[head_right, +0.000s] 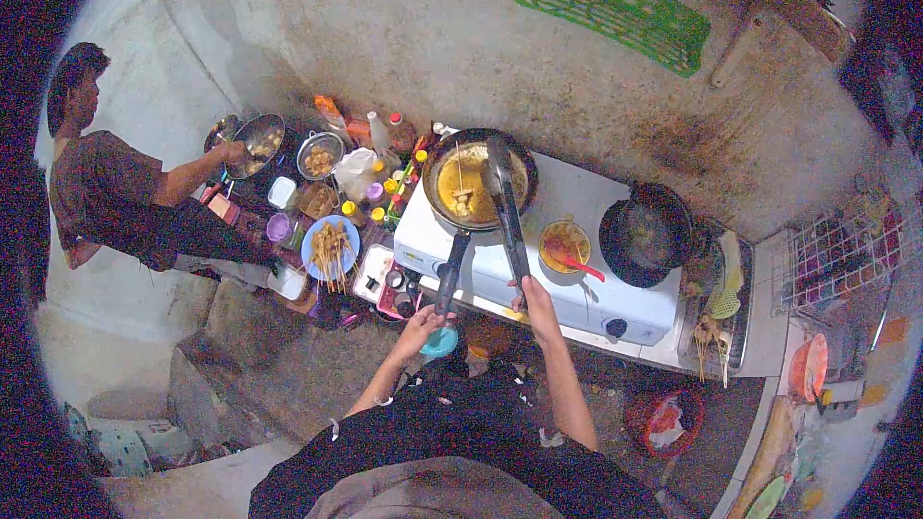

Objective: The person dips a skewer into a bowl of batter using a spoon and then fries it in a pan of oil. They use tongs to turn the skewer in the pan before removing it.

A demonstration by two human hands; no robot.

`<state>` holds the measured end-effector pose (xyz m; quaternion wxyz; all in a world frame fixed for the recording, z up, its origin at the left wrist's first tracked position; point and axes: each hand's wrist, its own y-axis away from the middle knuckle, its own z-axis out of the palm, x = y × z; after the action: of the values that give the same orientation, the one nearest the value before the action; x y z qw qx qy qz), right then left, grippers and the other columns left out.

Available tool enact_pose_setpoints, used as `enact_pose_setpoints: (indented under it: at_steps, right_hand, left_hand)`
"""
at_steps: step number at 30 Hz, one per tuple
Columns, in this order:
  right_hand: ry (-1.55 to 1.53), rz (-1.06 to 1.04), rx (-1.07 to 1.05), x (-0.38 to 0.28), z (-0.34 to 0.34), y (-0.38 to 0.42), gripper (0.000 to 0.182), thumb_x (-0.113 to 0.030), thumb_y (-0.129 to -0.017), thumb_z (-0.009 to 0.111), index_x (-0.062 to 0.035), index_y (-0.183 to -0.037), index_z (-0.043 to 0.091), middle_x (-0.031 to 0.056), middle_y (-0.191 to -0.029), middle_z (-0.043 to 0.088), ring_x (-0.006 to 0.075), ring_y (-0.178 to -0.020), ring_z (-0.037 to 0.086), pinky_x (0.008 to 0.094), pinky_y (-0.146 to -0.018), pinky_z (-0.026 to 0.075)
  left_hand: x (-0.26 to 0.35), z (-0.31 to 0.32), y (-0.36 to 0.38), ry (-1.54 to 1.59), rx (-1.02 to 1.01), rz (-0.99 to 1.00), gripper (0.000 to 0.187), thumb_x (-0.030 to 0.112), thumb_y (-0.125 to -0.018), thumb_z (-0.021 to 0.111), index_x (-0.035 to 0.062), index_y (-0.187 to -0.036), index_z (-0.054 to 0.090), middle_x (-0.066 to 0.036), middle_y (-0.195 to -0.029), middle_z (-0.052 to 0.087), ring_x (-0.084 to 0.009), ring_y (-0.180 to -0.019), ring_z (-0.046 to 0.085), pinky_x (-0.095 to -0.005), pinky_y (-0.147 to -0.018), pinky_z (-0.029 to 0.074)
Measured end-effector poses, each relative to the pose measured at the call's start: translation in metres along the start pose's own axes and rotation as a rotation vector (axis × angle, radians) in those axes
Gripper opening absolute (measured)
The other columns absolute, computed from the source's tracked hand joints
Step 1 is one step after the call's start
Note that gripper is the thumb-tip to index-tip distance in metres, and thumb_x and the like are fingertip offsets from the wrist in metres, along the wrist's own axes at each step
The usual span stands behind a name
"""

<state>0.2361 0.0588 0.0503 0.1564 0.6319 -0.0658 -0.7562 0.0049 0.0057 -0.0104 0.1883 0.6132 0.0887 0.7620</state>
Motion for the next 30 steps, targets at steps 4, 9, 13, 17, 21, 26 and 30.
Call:
enact_pose_setpoints:
  at_steps: [4,9,13,17,21,26,30]
  right_hand:
    - [-0.111,-0.010,-0.055,0.004,0.002,-0.004,0.035,-0.038,-0.086,0.038,-0.0044,-0.089,0.047,0.0009,-0.073,0.048,0.0075,-0.058,0.046,0.0204,-0.055,0.037]
    - [-0.143,0.004,-0.149,-0.002,0.002,-0.018,0.027,-0.031,-0.084,0.045,-0.0056,-0.091,0.043,0.0027,-0.078,0.048,0.0091,-0.060,0.048,0.0214,-0.058,0.039]
    - [-0.114,-0.007,-0.092,-0.009,-0.001,-0.031,0.024,-0.028,-0.082,0.050,-0.0056,-0.087,0.043,0.0020,-0.071,0.048,0.0088,-0.057,0.048,0.0210,-0.053,0.038]
    - [0.103,0.076,-0.088,-0.011,-0.014,-0.047,0.017,-0.020,-0.078,0.050,-0.0069,-0.078,0.041,-0.0020,-0.060,0.041,0.0068,-0.047,0.042,0.0198,-0.042,0.032]
    - [0.207,0.039,-0.006,-0.013,-0.011,-0.047,0.014,-0.020,-0.077,0.046,-0.0097,-0.071,0.038,-0.0038,-0.053,0.036,0.0048,-0.041,0.035,0.0189,-0.037,0.027]
    - [0.160,0.073,0.110,-0.015,-0.001,-0.040,0.029,-0.037,-0.079,0.045,-0.0103,-0.070,0.038,-0.0044,-0.051,0.035,0.0043,-0.037,0.030,0.0191,-0.034,0.025]
    - [0.096,0.087,0.087,-0.012,0.000,-0.038,0.042,-0.050,-0.080,0.040,-0.0090,-0.072,0.040,-0.0042,-0.049,0.035,0.0043,-0.035,0.032,0.0177,-0.032,0.026]
  left_hand:
    - [0.006,0.002,0.004,0.004,-0.005,0.014,0.029,0.011,-0.083,0.045,-0.0011,-0.109,0.040,-0.010,-0.098,0.056,-0.0121,-0.085,0.051,-0.0247,-0.078,0.039]
    - [0.000,-0.001,0.003,0.028,-0.017,0.015,0.029,0.012,-0.083,0.045,-0.0011,-0.108,0.040,-0.011,-0.099,0.056,-0.0122,-0.085,0.051,-0.0248,-0.079,0.039]
    - [0.004,-0.001,0.005,-0.030,-0.012,-0.012,0.031,0.013,-0.083,0.045,-0.0013,-0.110,0.039,-0.011,-0.100,0.055,-0.0124,-0.085,0.051,-0.0247,-0.079,0.039]
    - [0.005,0.001,0.007,-0.015,0.009,-0.013,0.031,0.013,-0.083,0.045,-0.0013,-0.110,0.040,-0.011,-0.100,0.055,-0.0123,-0.084,0.051,-0.0247,-0.080,0.038]
    - [0.004,0.000,0.007,-0.005,-0.011,-0.003,0.031,0.013,-0.082,0.045,-0.0007,-0.110,0.040,-0.010,-0.099,0.056,-0.0122,-0.084,0.051,-0.0247,-0.079,0.038]
    - [0.009,0.002,0.010,-0.003,0.005,-0.023,0.030,0.012,-0.082,0.047,0.0004,-0.109,0.041,-0.009,-0.098,0.055,-0.0126,-0.084,0.051,-0.0253,-0.079,0.038]
    - [-0.003,0.000,0.001,-0.018,-0.026,-0.006,0.032,0.012,-0.081,0.048,0.0001,-0.110,0.039,-0.009,-0.100,0.054,-0.0143,-0.085,0.051,-0.0261,-0.079,0.039]
